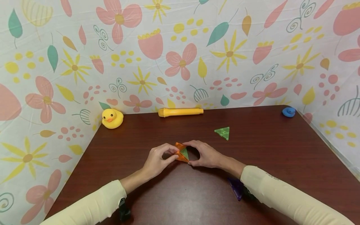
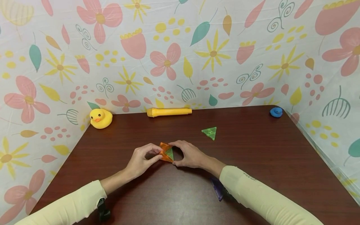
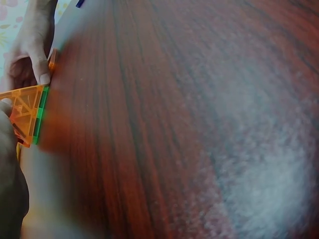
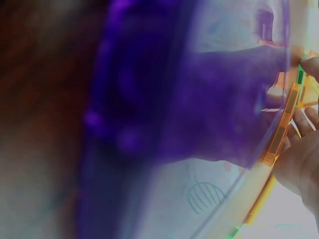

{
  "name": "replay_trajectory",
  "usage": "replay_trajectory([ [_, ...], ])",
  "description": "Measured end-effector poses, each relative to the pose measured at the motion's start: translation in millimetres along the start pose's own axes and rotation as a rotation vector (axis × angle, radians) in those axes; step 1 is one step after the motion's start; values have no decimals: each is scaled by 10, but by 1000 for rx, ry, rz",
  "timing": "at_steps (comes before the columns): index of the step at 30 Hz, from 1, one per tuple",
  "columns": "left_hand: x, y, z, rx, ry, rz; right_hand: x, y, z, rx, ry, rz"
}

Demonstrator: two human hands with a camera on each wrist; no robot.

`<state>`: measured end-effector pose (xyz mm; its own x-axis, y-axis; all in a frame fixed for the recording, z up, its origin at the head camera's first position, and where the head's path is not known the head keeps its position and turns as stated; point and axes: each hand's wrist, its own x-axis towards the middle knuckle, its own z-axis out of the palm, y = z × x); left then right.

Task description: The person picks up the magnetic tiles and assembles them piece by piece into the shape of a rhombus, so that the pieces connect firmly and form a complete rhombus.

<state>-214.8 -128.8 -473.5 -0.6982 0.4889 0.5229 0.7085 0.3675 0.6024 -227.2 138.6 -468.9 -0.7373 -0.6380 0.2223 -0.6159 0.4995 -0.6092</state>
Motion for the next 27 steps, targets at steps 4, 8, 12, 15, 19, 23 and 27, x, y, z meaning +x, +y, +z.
replay_trajectory([
  [4, -11, 3, 4, -3, 8, -3, -4, -7, -1, -2, -1, -1],
  [8, -15, -1, 14, -16, 22, 2, -3, -10, -1, -1, -3, 1],
  [12, -19, -11, 19, -11, 36, 15, -4, -15, -2, -4, -5, 3],
  [15, -27, -24, 24, -9, 46, 22, -5, -15, -3, -6, -6, 5],
  [19, -38, -45, 34, -13, 58, 20, -6, -10, -2, -8, -6, 8],
  [23, -50, -61, 46, -17, 66, 18, -6, -3, 0, -10, -7, 10],
  [27, -56, -69, 54, -29, 70, 19, -4, 1, 4, -9, -8, 10],
])
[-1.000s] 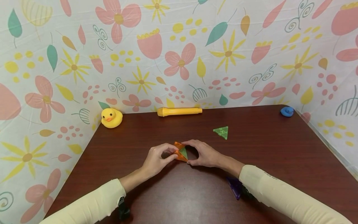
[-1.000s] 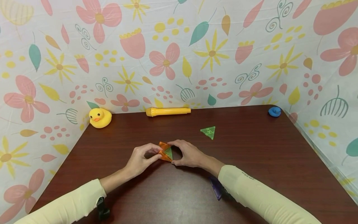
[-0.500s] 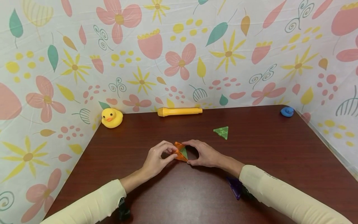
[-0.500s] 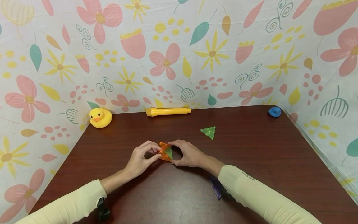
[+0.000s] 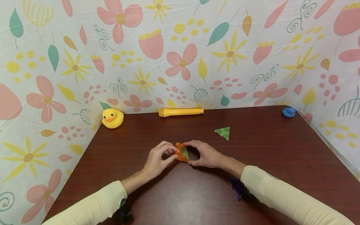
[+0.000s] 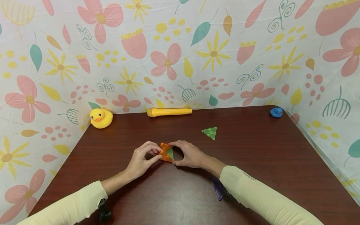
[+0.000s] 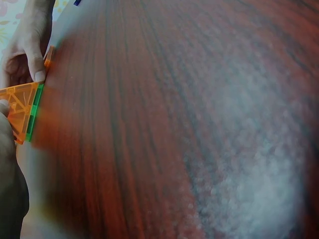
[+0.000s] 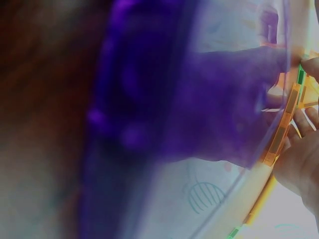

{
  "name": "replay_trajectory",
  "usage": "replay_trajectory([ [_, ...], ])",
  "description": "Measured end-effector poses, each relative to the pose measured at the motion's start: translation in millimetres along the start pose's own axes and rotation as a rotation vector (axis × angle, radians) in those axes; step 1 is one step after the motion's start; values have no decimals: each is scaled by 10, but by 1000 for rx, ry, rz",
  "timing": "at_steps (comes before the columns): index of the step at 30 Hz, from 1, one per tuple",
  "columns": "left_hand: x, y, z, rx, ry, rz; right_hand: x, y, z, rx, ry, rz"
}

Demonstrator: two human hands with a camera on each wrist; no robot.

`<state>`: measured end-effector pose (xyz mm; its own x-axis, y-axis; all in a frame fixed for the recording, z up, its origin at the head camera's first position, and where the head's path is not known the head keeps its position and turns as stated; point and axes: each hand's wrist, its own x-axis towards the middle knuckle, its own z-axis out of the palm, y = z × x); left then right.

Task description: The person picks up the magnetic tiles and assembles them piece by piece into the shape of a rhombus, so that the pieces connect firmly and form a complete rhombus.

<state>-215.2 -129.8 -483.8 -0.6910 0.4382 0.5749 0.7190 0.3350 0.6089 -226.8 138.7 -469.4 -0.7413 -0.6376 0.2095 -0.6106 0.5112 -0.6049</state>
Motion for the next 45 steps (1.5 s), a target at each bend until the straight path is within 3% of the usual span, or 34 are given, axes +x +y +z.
replay_trajectory([
  [20, 2, -46, -17, -8, -15, -43, -8, -13, 1, 4, 3, 13],
  [32, -18, -55, -31, 30, -104, -104, -7, -15, 17, -9, 19, 20],
  [45, -11, -58, -39, 31, -130, -109, -2, -31, -30, 15, -1, 33],
])
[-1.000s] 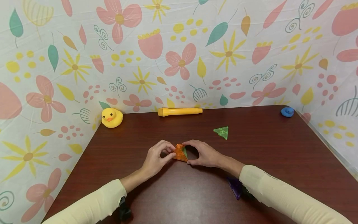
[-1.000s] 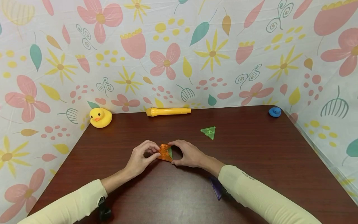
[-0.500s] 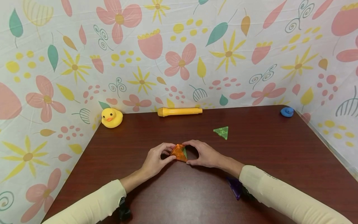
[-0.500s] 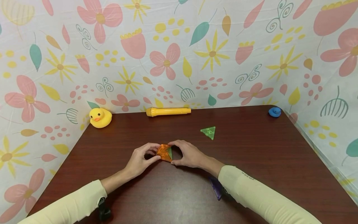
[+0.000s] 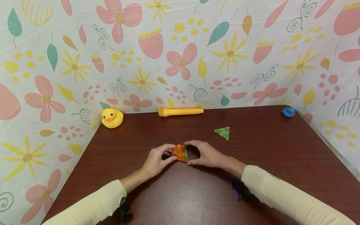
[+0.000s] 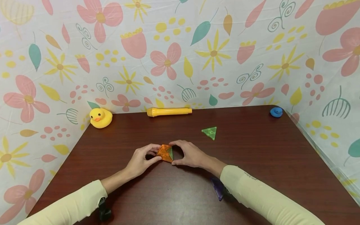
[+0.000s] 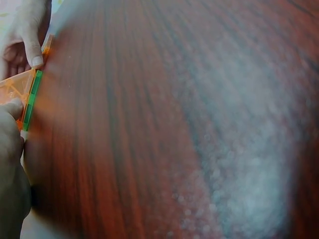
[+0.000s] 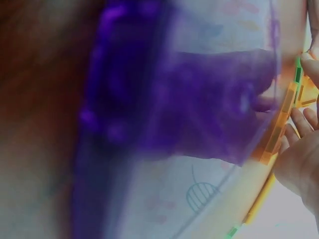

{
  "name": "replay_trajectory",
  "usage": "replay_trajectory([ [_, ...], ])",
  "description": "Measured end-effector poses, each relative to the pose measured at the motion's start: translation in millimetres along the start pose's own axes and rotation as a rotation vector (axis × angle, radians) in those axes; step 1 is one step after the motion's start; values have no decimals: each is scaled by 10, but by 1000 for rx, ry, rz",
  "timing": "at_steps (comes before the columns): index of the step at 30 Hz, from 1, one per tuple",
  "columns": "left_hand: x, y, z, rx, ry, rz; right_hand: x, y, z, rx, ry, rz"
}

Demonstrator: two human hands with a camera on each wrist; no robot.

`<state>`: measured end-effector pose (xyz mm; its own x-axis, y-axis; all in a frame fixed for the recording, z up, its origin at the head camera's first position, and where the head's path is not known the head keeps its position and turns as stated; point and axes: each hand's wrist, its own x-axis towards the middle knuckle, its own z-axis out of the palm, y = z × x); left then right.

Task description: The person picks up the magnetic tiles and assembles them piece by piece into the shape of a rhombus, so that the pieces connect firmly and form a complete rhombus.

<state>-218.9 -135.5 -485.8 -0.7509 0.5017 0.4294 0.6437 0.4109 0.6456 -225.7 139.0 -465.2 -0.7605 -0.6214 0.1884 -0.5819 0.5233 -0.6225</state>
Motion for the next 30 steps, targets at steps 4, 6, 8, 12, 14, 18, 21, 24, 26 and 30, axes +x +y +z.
replay_trajectory([
  [4, 0, -7, 0, 0, -1, -6, 0, -5, -86, 36, 20, 9],
  [6, -1, -6, 0, -1, 2, -5, -1, 1, -148, 53, 41, 20],
  [8, -2, -6, 1, 1, 7, -1, -3, 21, -220, 62, 68, 29],
  [12, -6, -8, 2, 5, 10, 0, -8, 86, -408, 77, 118, 78],
  [14, -8, -10, 2, 7, 8, -1, -16, 149, -521, 84, 142, 109],
  [18, -9, -13, 4, 11, 3, -11, -65, 347, -747, 58, 193, 176],
  [21, -8, -14, 5, 10, 1, -16, -131, 516, -875, 27, 221, 228],
  [24, -8, -18, 7, 8, 1, -15, -208, 650, -956, 0, 225, 284],
  [26, -8, -21, 8, 9, 2, -12, -260, 720, -991, -10, 224, 316],
  [30, -5, -22, 10, 12, 2, -9, -348, 829, -1023, -34, 216, 347],
])
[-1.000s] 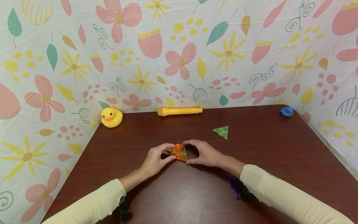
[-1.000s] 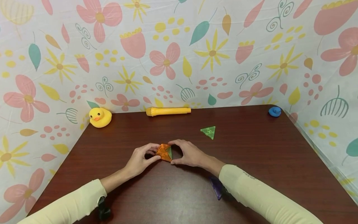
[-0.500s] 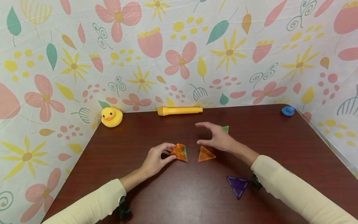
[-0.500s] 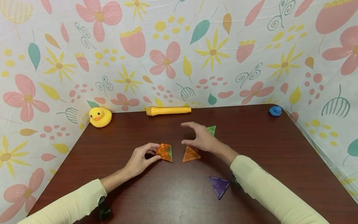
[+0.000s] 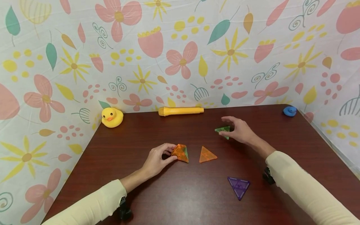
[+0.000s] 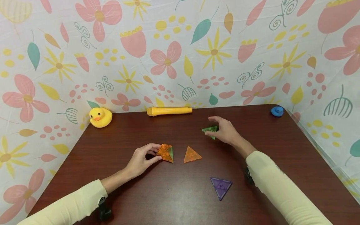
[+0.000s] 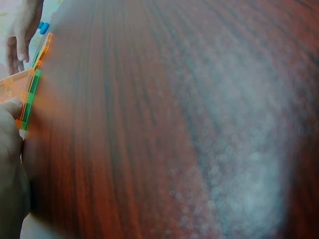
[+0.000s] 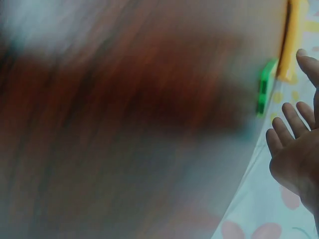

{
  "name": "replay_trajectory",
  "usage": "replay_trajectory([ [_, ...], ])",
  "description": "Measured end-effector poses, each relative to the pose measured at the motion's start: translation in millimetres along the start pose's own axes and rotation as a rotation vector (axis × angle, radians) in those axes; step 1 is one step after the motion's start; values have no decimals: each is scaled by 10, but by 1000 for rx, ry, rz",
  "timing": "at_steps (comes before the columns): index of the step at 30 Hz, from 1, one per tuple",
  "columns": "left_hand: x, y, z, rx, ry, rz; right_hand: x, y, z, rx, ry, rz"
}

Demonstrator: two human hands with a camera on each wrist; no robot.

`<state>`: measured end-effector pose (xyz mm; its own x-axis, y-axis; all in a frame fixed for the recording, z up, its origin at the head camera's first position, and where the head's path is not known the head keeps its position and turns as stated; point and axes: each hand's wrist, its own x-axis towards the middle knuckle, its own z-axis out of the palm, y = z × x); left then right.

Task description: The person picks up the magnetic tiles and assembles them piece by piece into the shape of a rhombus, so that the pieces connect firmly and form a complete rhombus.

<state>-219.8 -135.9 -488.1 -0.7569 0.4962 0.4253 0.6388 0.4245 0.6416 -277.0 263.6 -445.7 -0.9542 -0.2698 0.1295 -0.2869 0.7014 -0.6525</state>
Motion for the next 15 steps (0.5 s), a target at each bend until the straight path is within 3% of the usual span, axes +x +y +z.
replay_trajectory([
  [8, 0, 4, -7, 0, -14, -18, -58, 124, 19, -38, -20, 34],
  [15, 22, -1, -20, 16, 2, 34, -67, 156, 34, -31, 0, 34],
])
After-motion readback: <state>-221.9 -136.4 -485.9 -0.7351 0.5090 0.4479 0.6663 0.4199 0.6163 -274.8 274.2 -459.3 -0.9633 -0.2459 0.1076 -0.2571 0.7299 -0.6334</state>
